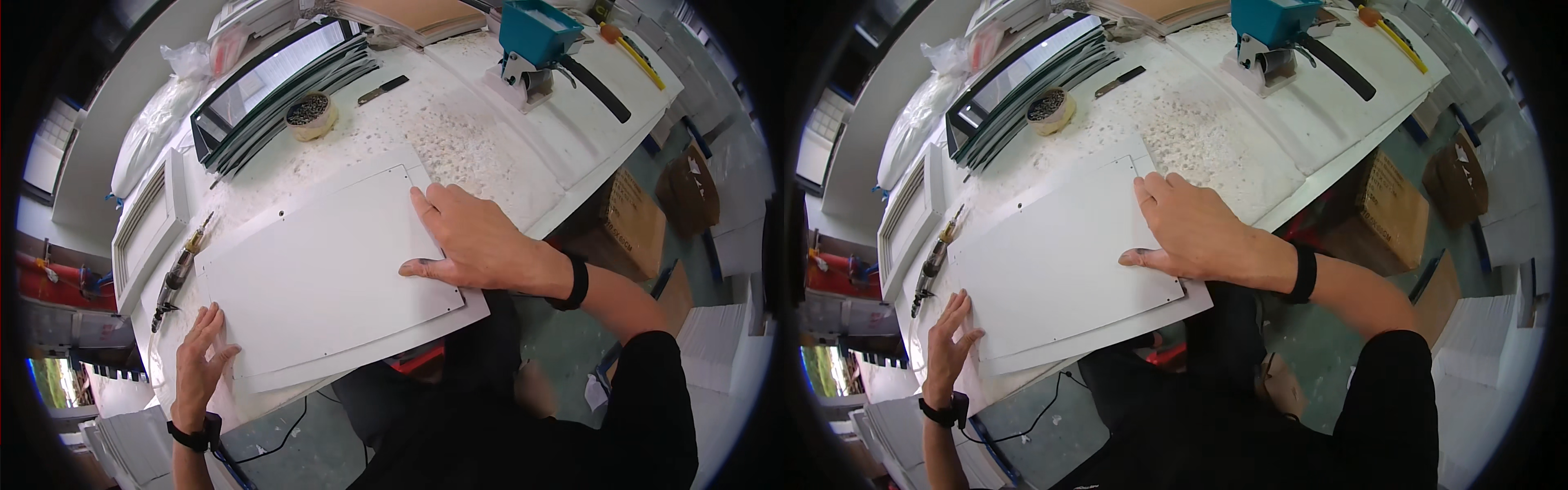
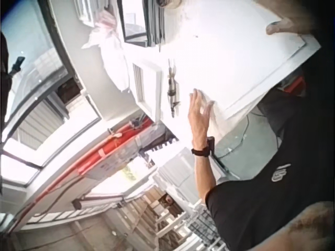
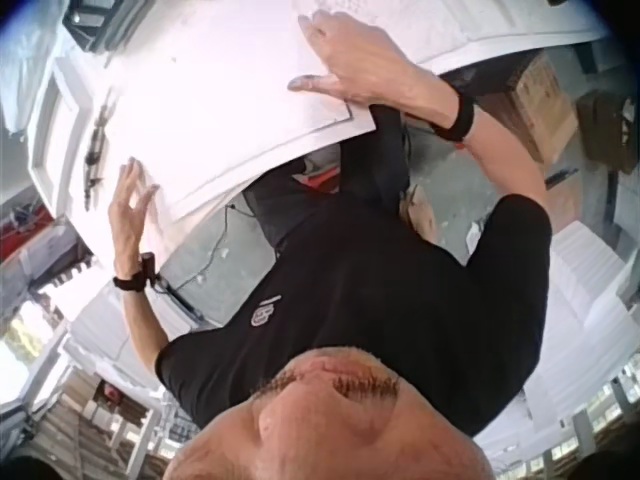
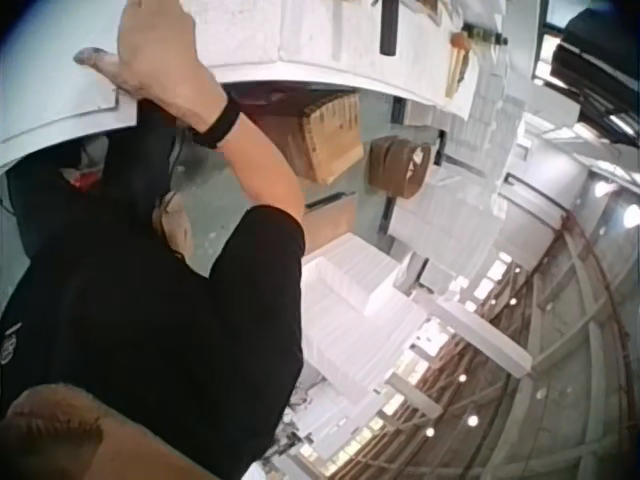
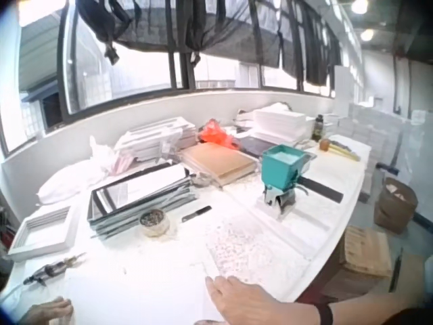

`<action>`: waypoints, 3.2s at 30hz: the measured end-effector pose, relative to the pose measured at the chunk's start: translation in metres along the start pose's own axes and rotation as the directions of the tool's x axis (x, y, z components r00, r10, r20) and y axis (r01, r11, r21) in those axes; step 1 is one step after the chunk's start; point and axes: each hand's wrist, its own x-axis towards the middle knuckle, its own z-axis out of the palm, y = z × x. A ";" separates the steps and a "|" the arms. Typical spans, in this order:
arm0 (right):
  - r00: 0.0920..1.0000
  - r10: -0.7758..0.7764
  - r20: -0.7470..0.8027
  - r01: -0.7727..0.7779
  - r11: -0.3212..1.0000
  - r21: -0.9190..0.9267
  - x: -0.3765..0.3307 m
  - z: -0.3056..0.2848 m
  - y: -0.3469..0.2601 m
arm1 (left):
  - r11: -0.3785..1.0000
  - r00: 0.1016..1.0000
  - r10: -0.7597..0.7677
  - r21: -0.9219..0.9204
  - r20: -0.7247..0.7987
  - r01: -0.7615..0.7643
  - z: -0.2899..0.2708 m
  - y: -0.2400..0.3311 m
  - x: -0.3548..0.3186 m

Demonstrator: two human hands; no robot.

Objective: The person assembles window components on a workbench. They place a black panel into a white frame, add a white board, and then use a pneumatic screwdriver to fasten screws into the board. The person handles the frame, panel, board, and screws throughout the process.

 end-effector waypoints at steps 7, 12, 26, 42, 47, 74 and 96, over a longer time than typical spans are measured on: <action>0.993 0.107 -0.050 -0.082 0.926 0.368 -0.077 0.006 -0.039 | 0.999 0.997 -0.006 0.052 -0.073 0.010 0.010 0.004 -0.001; 0.805 0.546 0.231 -0.394 0.202 0.897 -0.119 0.037 -0.045 | 0.999 0.997 0.002 0.035 -0.074 0.001 0.011 -0.002 -0.003; 0.865 0.261 0.428 -0.400 -0.154 0.903 -0.135 0.064 -0.095 | 0.997 0.989 -0.015 -0.072 -0.144 0.004 0.016 -0.021 -0.001; 0.861 0.301 0.411 -0.339 -0.263 0.903 -0.119 0.065 -0.086 | 0.994 0.976 0.003 -0.103 -0.219 -0.026 0.028 -0.035 -0.002; 0.860 0.349 0.372 -0.303 -0.236 0.923 -0.121 0.068 -0.091 | 0.997 0.975 0.016 -0.076 -0.220 -0.033 0.029 -0.037 0.000; 0.831 -0.030 0.555 -0.540 -0.280 0.794 -0.139 0.112 -0.162 | 0.446 0.962 -0.248 -0.869 0.113 0.217 0.203 0.189 -0.257; 0.866 0.107 0.488 -0.440 -0.298 0.847 -0.142 0.108 -0.174 | -0.367 0.780 -0.622 -0.905 0.068 -0.214 0.201 0.219 -0.188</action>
